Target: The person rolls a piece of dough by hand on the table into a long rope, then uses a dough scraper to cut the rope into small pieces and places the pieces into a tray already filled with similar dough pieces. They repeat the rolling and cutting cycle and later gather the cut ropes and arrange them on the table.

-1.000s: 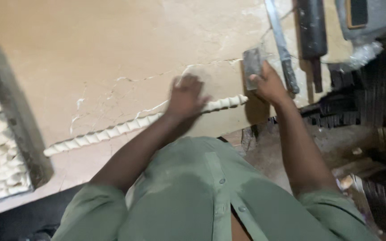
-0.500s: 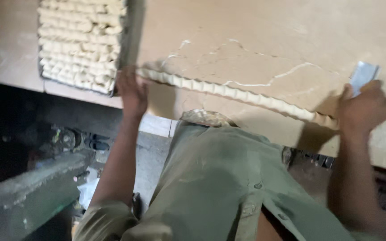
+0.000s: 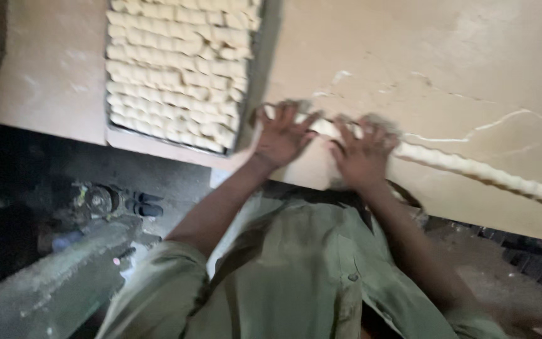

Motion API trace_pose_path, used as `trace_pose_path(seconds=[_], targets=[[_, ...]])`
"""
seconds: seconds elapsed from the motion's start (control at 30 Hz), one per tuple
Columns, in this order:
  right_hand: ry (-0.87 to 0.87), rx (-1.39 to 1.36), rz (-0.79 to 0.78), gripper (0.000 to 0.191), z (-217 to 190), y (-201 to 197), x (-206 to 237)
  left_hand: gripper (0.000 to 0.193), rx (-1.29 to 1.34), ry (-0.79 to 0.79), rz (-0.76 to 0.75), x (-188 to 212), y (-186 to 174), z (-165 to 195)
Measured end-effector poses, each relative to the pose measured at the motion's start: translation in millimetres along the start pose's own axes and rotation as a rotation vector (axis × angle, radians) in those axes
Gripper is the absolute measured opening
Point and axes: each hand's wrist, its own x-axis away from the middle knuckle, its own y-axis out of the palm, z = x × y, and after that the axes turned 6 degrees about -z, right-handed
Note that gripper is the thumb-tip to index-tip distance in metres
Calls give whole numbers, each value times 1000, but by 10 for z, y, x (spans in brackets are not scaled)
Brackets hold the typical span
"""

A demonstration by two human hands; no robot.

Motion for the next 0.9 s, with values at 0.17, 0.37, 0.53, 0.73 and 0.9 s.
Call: trace_pose_path(seconds=[0.17, 0.37, 0.53, 0.73, 0.9], targets=[[83, -152, -55, 40, -432, -403, -179, 45, 150, 115, 2, 84, -235, -363], [-107, 25, -9, 37, -1898, -1039, -362, 43, 144, 18, 263, 1087, -765, -1588], [-326, -116, -34, 60, -2827, -824, -882, 62, 44, -134, 250, 1458, -957, -2648], [-359, -247, 5, 80, -2674, -519, -847, 68, 174, -235, 203, 1324, -731, -2561], [-425, -325, 52, 86, -2524, -418, -748, 70, 105, -308, 229, 1115, -511, -2403]])
